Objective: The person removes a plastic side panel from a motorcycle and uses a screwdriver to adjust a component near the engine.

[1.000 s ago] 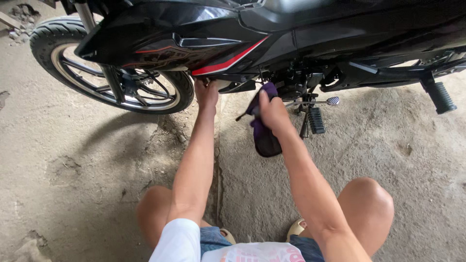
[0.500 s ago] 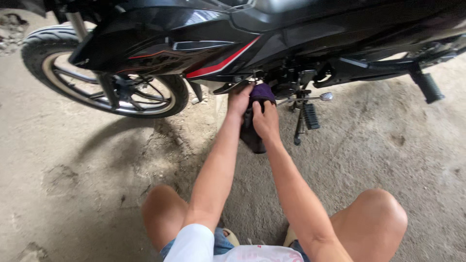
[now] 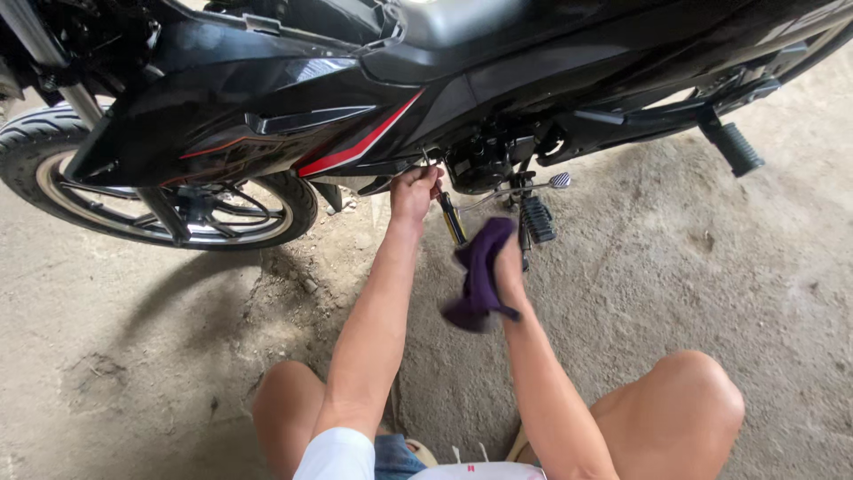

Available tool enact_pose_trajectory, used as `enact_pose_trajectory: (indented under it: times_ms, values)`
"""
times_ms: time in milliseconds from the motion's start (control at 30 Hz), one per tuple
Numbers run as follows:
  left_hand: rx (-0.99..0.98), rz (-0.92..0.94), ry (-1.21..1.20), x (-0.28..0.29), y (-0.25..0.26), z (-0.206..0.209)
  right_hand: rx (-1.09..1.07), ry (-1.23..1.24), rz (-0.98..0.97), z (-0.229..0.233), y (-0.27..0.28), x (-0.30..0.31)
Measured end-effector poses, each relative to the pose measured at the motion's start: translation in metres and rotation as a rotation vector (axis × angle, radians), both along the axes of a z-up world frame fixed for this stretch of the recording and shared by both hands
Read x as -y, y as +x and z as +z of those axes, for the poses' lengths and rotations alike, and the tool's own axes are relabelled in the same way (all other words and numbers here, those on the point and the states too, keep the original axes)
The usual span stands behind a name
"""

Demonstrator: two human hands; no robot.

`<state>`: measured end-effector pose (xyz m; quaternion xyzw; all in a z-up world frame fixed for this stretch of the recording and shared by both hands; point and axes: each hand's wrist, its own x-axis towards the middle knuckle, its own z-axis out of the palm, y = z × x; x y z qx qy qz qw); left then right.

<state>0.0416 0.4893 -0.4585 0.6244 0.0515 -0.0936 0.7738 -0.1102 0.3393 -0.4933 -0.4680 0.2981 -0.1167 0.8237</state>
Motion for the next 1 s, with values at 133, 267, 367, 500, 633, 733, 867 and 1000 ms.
enact_pose_trajectory:
  times_ms: [133,267,367,500,633,733,867,1000]
  values:
    - [0.001,0.006,-0.066,-0.004,-0.003,-0.009,-0.063,0.202,0.345,0.026,-0.001,-0.03]
    - [-0.04,-0.044,-0.163,-0.012,-0.004,0.01,0.085,0.383,0.494,0.06,0.012,-0.053]
    - [-0.096,-0.073,-0.158,-0.019,-0.012,0.028,0.107,0.054,0.488,0.082,0.012,-0.061]
    - [-0.132,-0.118,0.159,-0.031,-0.025,0.029,-0.149,-1.468,0.202,0.102,-0.002,-0.089]
    - [0.103,-0.139,0.134,-0.022,-0.031,0.002,-0.066,-1.214,0.321,0.093,0.003,-0.085]
    - [-0.055,-0.243,-0.037,-0.03,-0.027,0.017,0.083,-0.594,0.416,0.073,-0.003,-0.051]
    - [-0.087,-0.331,-0.287,-0.036,-0.058,0.054,-0.071,0.384,0.515,0.066,-0.024,-0.041]
    - [-0.002,-0.384,-0.655,-0.028,-0.066,0.066,-0.212,0.388,0.518,0.067,-0.016,-0.051]
